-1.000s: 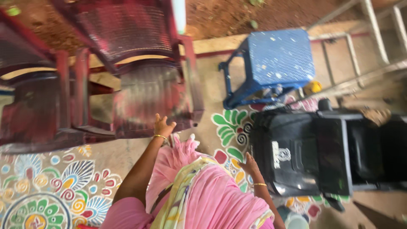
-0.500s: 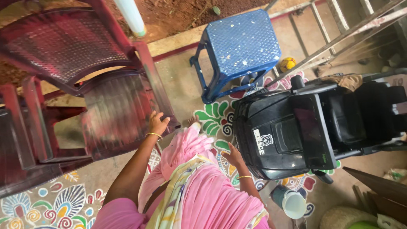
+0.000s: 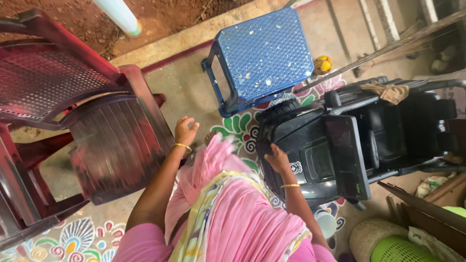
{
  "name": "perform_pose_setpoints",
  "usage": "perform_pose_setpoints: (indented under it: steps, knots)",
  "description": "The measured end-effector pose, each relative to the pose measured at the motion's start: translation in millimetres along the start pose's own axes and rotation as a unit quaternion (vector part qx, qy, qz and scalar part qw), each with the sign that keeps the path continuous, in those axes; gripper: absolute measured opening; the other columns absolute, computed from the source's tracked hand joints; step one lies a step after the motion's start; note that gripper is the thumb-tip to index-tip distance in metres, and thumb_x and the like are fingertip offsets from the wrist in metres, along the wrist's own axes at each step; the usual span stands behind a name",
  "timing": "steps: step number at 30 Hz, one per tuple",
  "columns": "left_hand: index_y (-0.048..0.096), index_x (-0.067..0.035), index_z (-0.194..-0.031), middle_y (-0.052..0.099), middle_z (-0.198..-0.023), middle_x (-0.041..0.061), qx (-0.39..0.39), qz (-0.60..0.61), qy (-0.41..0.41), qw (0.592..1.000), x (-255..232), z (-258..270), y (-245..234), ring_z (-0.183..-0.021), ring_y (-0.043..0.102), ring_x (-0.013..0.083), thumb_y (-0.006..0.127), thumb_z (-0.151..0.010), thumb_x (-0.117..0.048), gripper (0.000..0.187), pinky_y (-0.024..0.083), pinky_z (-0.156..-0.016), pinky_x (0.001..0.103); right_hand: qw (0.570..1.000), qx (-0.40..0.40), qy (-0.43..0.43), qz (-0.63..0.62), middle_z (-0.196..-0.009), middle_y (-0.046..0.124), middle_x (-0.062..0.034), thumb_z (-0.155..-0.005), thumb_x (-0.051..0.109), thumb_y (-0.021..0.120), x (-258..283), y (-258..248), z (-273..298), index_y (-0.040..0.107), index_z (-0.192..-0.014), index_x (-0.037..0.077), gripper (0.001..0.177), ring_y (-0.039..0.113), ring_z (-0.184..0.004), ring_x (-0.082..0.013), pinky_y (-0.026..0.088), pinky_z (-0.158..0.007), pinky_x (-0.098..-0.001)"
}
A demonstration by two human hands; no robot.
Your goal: The person moves and aligns plastic and wooden chairs in a row on a patterned floor by hand, including moving a small blue step stool and several different-colored armchairs.
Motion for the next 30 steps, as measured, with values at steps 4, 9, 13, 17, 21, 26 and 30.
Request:
perform_pose_setpoints:
  steps: [4, 9, 13, 17, 21, 26, 30]
  knots:
    - [0.075, -0.004, -0.106, 0.069, -0.122, 0.022, 0.012, 0.011, 0.014, 1.000, -6.8, -23.0, 14.5, -0.125, 0.059, 0.0362, 0.078, -0.084, -0.031, 0.035, 0.046, -0.107, 0.044, 0.999, -0.039, -0.022, 0.010, -0.142, 0.061, -0.0212, -0.085, 0.035, 0.075, -0.8, -16.9, -52.6, 0.051, -0.147, 0.005, 0.072, 0.060, -0.129, -0.0371, 0.047, -0.108, -0.0422]
    - [0.075, -0.004, -0.106, 0.070, -0.120, 0.021, 0.012, 0.018, 0.003, 1.000, -9.5, -34.3, 24.0, -0.123, 0.061, 0.0359, 0.078, -0.086, -0.028, 0.032, 0.047, -0.107, 0.043, 0.988, -0.086, -0.129, -0.010, -0.136, 0.063, -0.0227, -0.085, 0.028, 0.078, 3.0, -32.5, -128.4, 0.051, -0.146, 0.005, 0.070, 0.061, -0.122, -0.0417, 0.048, -0.103, -0.0466]
    - [0.073, -0.002, -0.109, 0.070, -0.121, 0.019, 0.009, 0.068, -0.087, 0.994, -10.1, -28.1, 38.0, -0.112, 0.066, 0.0328, 0.077, -0.086, -0.024, 0.032, 0.053, -0.096, 0.040, 0.981, -0.135, -0.140, -0.002, -0.132, 0.065, -0.0184, -0.087, 0.022, 0.080, 12.5, -57.3, -193.8, 0.052, -0.144, 0.013, 0.064, 0.061, -0.121, -0.0401, 0.050, -0.102, -0.0472]
    - [0.071, -0.001, -0.120, 0.074, -0.122, 0.016, 0.048, 0.159, -0.205, 0.965, -0.4, -28.3, 82.8, -0.106, 0.073, 0.0237, 0.076, -0.088, -0.026, 0.041, 0.058, -0.090, 0.034, 0.985, -0.144, -0.092, 0.021, -0.137, 0.059, -0.0181, -0.085, 0.015, 0.079, 40.1, -83.8, -230.2, 0.052, -0.149, 0.017, 0.069, 0.057, -0.121, -0.0409, 0.049, -0.099, -0.0483]
    - [0.067, 0.003, -0.128, 0.071, -0.129, 0.018, 0.083, 0.233, -0.236, 0.940, -11.8, -51.8, 141.0, -0.113, 0.070, 0.0238, 0.076, -0.089, -0.028, 0.050, 0.055, -0.095, 0.033, 0.988, -0.114, -0.078, 0.074, -0.135, 0.053, -0.0148, -0.082, 0.008, 0.077, 69.8, -93.2, -239.9, 0.053, -0.149, 0.022, 0.072, 0.055, -0.117, -0.0403, 0.050, -0.097, -0.0476]
    - [0.056, 0.007, -0.136, 0.065, -0.133, 0.018, 0.054, 0.316, -0.280, 0.905, -24.4, -94.6, 200.5, -0.122, 0.064, 0.0229, 0.078, -0.092, -0.029, 0.062, 0.051, -0.102, 0.032, 0.978, -0.088, -0.132, 0.138, -0.139, 0.053, -0.0114, -0.085, 0.003, 0.074, 89.9, -96.2, -225.7, 0.056, -0.144, 0.026, 0.066, 0.055, -0.120, -0.0397, 0.052, -0.095, -0.0446]
    - [0.061, 0.015, -0.127, 0.068, -0.126, 0.024, 0.093, 0.388, -0.240, 0.885, -44.1, -125.1, 231.0, -0.115, 0.063, 0.0244, 0.076, -0.101, -0.029, 0.053, 0.051, -0.099, 0.035, 0.979, -0.080, -0.135, 0.127, -0.141, 0.053, -0.0111, -0.083, 0.003, 0.073, 89.6, -99.2, -228.5, 0.054, -0.148, 0.020, 0.069, 0.055, -0.120, -0.0383, 0.051, -0.096, -0.0453]
Point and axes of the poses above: each hand's wrist, its own z-axis away from the middle knuckle, its own y-axis out of the palm, x = y × z, the point moved 6 cm from there along -z, towards the middle knuckle
